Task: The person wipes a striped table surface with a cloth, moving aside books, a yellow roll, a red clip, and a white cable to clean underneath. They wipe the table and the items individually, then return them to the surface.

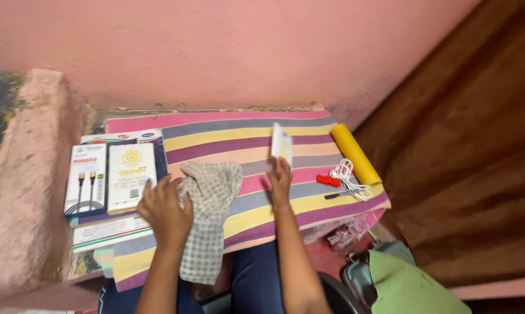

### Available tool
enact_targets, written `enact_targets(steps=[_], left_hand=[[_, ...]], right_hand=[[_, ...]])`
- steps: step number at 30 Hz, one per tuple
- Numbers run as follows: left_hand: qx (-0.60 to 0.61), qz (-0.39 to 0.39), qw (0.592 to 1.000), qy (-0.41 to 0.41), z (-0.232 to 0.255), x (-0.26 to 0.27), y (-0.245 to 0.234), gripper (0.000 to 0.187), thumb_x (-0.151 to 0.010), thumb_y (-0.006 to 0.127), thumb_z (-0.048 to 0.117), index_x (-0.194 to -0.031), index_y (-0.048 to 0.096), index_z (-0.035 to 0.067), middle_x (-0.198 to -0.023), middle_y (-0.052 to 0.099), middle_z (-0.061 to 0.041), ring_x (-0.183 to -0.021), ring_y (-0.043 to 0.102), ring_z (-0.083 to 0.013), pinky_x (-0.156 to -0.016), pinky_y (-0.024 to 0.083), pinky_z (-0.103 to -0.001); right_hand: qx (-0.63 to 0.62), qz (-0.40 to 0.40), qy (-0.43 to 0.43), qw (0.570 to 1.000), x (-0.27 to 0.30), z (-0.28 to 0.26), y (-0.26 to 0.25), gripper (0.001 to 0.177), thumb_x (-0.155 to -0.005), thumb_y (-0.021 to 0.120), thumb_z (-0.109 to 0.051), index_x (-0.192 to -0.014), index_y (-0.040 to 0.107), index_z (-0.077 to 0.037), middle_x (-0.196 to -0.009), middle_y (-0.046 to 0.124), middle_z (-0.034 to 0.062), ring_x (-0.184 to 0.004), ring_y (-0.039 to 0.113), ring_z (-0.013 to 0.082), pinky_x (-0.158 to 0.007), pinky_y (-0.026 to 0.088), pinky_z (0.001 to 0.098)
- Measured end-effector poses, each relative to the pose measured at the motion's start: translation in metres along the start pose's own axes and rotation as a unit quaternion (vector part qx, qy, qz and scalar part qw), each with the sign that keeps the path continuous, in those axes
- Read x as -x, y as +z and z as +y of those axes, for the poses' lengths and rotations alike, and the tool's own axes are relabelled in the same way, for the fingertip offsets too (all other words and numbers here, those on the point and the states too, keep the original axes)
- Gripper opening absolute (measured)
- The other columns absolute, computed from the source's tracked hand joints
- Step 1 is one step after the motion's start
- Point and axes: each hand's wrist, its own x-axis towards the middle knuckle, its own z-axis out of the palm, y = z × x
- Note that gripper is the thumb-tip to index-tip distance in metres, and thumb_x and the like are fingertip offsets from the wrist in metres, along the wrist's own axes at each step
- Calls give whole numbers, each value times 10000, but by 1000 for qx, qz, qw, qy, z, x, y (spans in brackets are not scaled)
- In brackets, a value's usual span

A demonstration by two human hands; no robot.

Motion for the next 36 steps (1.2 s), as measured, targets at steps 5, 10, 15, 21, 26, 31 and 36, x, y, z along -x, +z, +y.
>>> enact_targets(steps=[5, 10, 15, 21, 26, 31, 36], left_hand=[[118, -11, 993, -2, 2, 2, -9, 867, -728, 871, 286, -1456, 453, 72, -1440, 489, -155, -1401, 368, -403, -1141, 297, -570], [266, 35, 963, -28, -3, -15, -29, 1218, -591, 951, 239, -1548, 236, 1, -1530, 395, -251, -1394, 343, -438, -1152, 296, -521], [225, -15, 971, -77, -30, -13, -24, 1161, -598, 951, 115, -1565, 311, 79, -1417, 526, -174, -1306, 467, -347, -1092, 390, -466], [343, -54, 918, -192, -70, -10, -5, 185, -866, 867, 59, -991, 752, -14, -799, 562, -73, -685, 446, -78, -578, 385, -246], [359, 34, 899, -249, -57, -11, -14, 215, -937, 768, 128, -818, 655, -12, -600, 578, 17, -541, 440, -45, -475, 352, -260], [242, 90, 945, -200, -55, -10, -27, 365, -1038, 682, 235, -805, 589, -29, -605, 528, -90, -559, 417, -139, -517, 348, -347], [166, 116, 974, -99, -56, -8, -27, 428, -1078, 618, 294, -791, 540, -14, -689, 537, -144, -608, 474, -261, -588, 379, -412]], right_hand=[[-397, -214, -103, 886, 29, -29, 6, 622, -1022, 648, -343, -1474, 600, 82, -1523, 485, 105, -1005, 554, 164, -864, 493, 242], [-569, -416, 40, 708, 53, -61, 14, 753, -989, 553, -541, -1315, 580, 137, -1350, 647, 178, -961, 634, 237, -850, 513, 328], [-631, -456, 126, 615, 65, -54, 22, 949, -1002, 412, -678, -1291, 603, 206, -1203, 716, 123, -831, 643, 251, -820, 475, 364], [-624, -389, 128, 665, 58, -44, 24, 801, -1056, 459, -598, -1409, 563, 114, -1111, 715, 168, -900, 658, 247, -868, 481, 373], [-277, -174, 99, 940, 63, -61, 49, 779, -928, 650, -459, -1511, 499, 35, -1298, 635, 193, -994, 565, 277, -820, 422, 447], [247, -237, -183, 922, 120, -135, 70, 980, -702, 844, -533, -1455, 459, -37, -1450, 455, 262, -1323, 415, 445, -1001, 381, 569], [303, -289, -191, 888, 155, -138, 91, 744, -732, 842, -352, -1412, 579, -204, -1483, 491, 222, -1341, 473, 434, -1026, 453, 481]])
